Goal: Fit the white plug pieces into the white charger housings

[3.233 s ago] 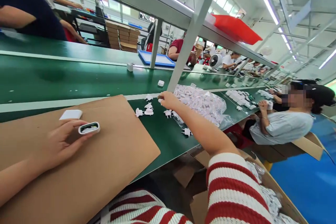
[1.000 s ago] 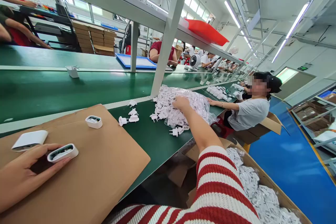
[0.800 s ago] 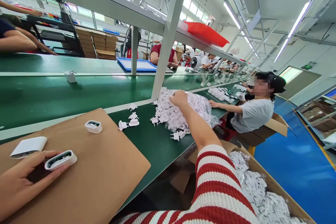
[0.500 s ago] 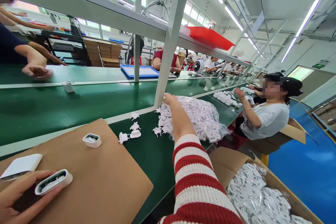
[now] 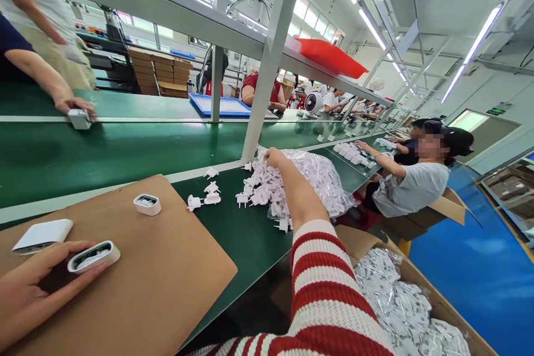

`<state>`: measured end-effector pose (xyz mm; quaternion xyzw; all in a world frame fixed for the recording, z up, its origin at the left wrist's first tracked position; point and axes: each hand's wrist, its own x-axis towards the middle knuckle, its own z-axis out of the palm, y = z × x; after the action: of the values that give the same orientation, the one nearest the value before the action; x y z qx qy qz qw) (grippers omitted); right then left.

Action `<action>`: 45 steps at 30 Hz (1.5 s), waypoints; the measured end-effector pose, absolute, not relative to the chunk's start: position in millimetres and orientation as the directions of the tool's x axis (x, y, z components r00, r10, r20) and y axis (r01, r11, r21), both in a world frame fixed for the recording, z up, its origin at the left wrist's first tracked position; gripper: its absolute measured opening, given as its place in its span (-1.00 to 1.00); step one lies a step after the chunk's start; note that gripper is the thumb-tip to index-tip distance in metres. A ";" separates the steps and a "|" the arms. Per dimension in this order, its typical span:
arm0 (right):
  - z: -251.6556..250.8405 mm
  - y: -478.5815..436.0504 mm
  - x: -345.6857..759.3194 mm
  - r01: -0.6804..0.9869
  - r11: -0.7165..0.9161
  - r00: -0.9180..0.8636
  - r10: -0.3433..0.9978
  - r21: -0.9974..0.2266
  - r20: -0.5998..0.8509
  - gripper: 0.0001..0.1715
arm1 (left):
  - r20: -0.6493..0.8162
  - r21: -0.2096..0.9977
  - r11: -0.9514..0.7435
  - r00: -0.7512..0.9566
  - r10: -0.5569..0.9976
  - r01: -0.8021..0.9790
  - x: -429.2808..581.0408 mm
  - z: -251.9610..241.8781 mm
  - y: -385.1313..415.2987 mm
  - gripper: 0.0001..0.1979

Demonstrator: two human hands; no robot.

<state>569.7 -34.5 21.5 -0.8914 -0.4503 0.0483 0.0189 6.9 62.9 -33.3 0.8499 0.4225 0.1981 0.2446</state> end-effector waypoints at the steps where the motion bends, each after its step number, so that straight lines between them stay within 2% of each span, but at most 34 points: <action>1: 23.7 -36.9 565.3 0.805 -0.589 0.584 0.808 -0.078 -0.077 -0.69 | 0.125 0.602 -0.497 0.541 0.832 0.625 8.5 -30.6 58.4 -0.55; 8: 33.4 -50.7 542.4 0.808 -0.582 0.570 0.812 -0.093 -0.126 -0.64 | 0.102 0.624 -0.488 0.555 0.825 0.610 9.8 -23.3 49.8 -0.44; 12: 27.1 -51.6 534.8 0.781 -0.620 0.611 0.783 -0.075 -0.115 -0.30 | 0.094 0.602 -0.528 0.604 0.792 0.599 9.2 -15.9 47.6 -0.41; 14: 23.0 -48.7 529.8 0.767 -0.641 0.633 0.764 -0.036 -0.124 -0.23 | 0.089 0.601 -0.536 0.617 0.782 0.592 9.3 -11.5 44.8 -0.41; 24: 42.7 -40.5 501.2 0.796 -0.588 0.603 0.743 0.147 -0.292 -0.51 | 0.103 0.656 -0.589 0.717 0.690 0.472 3.1 -9.5 46.7 -0.50; 28: 55.0 -40.2 468.5 0.808 -0.559 0.589 0.770 0.185 -0.244 -0.62 | 0.150 0.682 -0.605 0.732 0.665 0.410 1.2 -16.9 50.2 -0.49; 30: 55.4 -33.7 444.8 0.847 -0.505 0.529 0.829 0.166 -0.178 -0.65 | 0.169 0.705 -0.603 0.737 0.655 0.374 1.3 -20.5 51.4 -0.49; 35: 32.0 3.4 393.5 0.951 -0.306 0.308 0.948 0.041 -0.074 -0.54 | 0.134 0.732 -0.570 0.741 0.658 0.374 0.9 -26.6 55.2 -0.48; 39: 5.7 33.0 377.1 0.946 -0.322 0.317 0.944 -0.046 -0.087 -0.60 | 0.178 0.677 -0.650 0.781 0.599 0.345 -3.1 -27.8 57.3 -0.52; 42: -1.5 43.6 376.8 0.921 -0.370 0.367 0.929 -0.125 -0.042 -0.56 | 0.209 0.659 -0.676 0.784 0.585 0.329 -5.3 -25.9 55.9 -0.59; 45: 2.9 44.3 378.0 0.889 -0.396 0.410 0.912 -0.232 0.014 -0.65 | 0.211 0.661 -0.679 0.789 0.576 0.319 -6.0 -24.7 54.6 -0.62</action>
<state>378.0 44.3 2.9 -0.8334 -0.5401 0.0576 0.1018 -6.0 54.6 -24.7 0.8928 0.2508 0.2059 0.3124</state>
